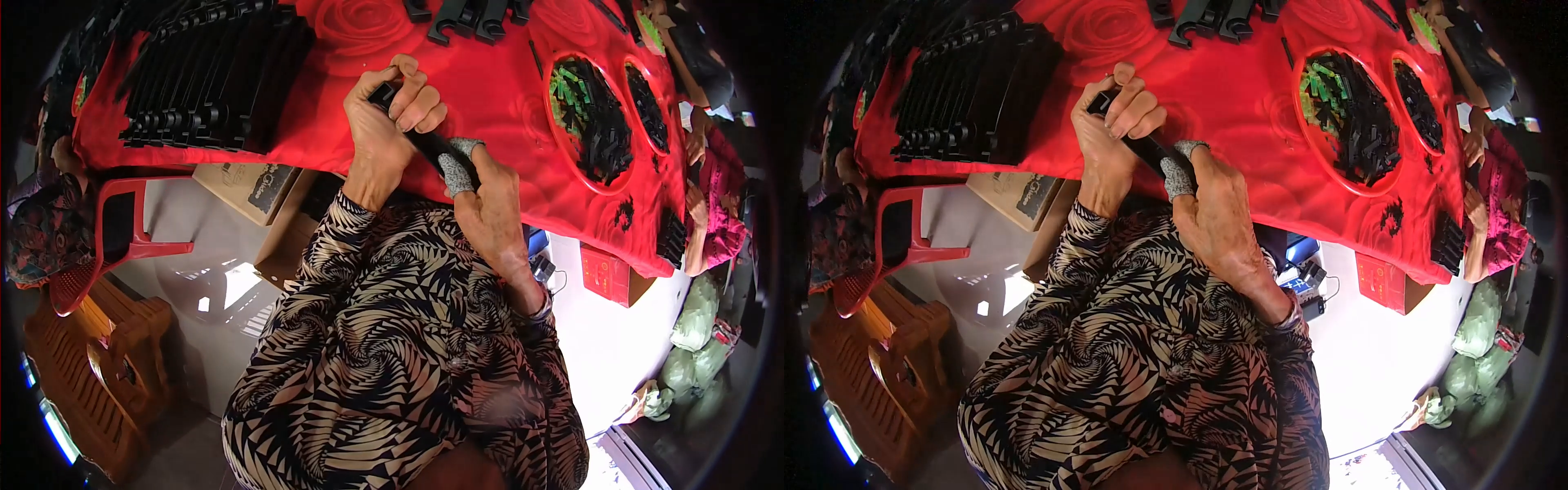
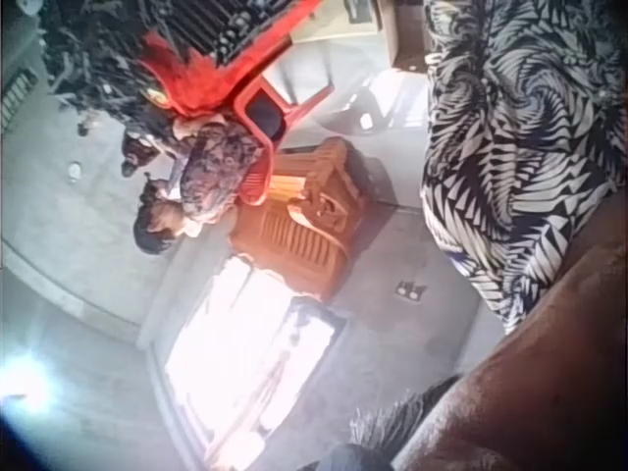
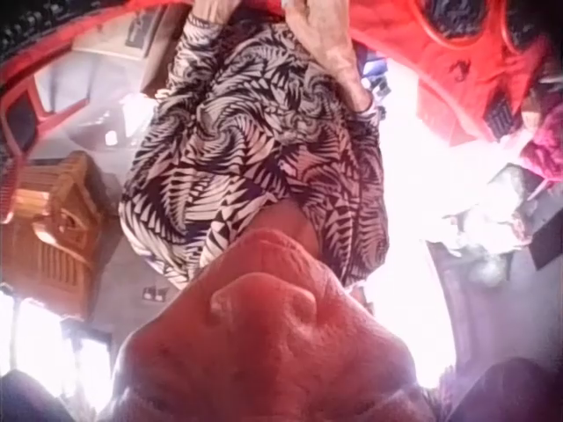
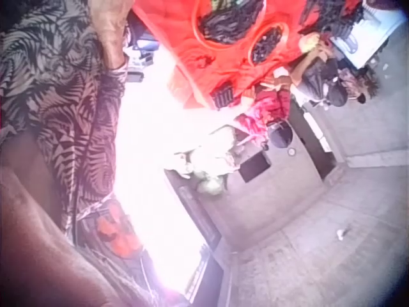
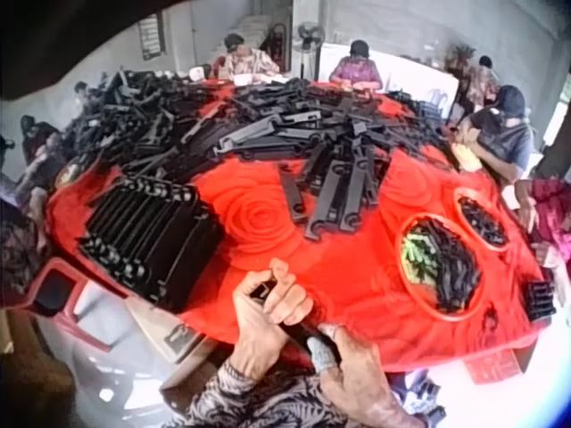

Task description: The recorder is wiping black plastic components with a grey cloth and inspecting them in a workshop environment.

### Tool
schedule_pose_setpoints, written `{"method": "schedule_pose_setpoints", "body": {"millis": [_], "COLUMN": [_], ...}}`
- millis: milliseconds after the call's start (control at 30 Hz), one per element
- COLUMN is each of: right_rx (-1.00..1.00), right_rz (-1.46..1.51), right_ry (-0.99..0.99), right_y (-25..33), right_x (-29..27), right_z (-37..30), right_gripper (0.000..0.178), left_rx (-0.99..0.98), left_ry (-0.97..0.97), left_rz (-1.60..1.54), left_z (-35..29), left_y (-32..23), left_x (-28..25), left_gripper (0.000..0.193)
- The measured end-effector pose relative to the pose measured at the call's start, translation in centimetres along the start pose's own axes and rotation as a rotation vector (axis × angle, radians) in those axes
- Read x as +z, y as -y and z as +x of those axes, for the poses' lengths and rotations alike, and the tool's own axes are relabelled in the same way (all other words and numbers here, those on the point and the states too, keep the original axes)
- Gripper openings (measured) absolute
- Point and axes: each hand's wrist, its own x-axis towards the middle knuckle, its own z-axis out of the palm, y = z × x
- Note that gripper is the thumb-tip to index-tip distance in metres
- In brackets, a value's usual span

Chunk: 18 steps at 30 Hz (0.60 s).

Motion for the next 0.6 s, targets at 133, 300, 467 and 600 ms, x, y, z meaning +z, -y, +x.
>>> {"method": "schedule_pose_setpoints", "body": {"millis": [133, 300, 467, 600], "right_rx": [-0.037, -0.003, 0.012, -0.073], "right_rz": [-0.130, -0.087, 0.004, -0.124], "right_ry": [-0.021, -0.016, -0.001, -0.094], "right_y": [-0.7, -0.6, -1.8, -1.8], "right_x": [0.3, 0.5, 0.1, 0.6], "right_z": [0.0, 0.2, 0.3, -0.1], "right_gripper": [0.027, 0.024, 0.016, 0.016], "left_rx": [-0.009, 0.012, 0.062, 0.072], "left_ry": [0.014, 0.027, -0.055, 0.079], "left_rz": [-0.034, -0.022, 0.259, 0.332], "left_z": [-0.1, -0.2, -0.5, -1.1], "left_y": [-0.2, -0.1, 0.8, 0.8], "left_x": [-0.4, -0.5, 2.0, 3.3], "left_gripper": [0.016, 0.013, 0.016, 0.022]}}
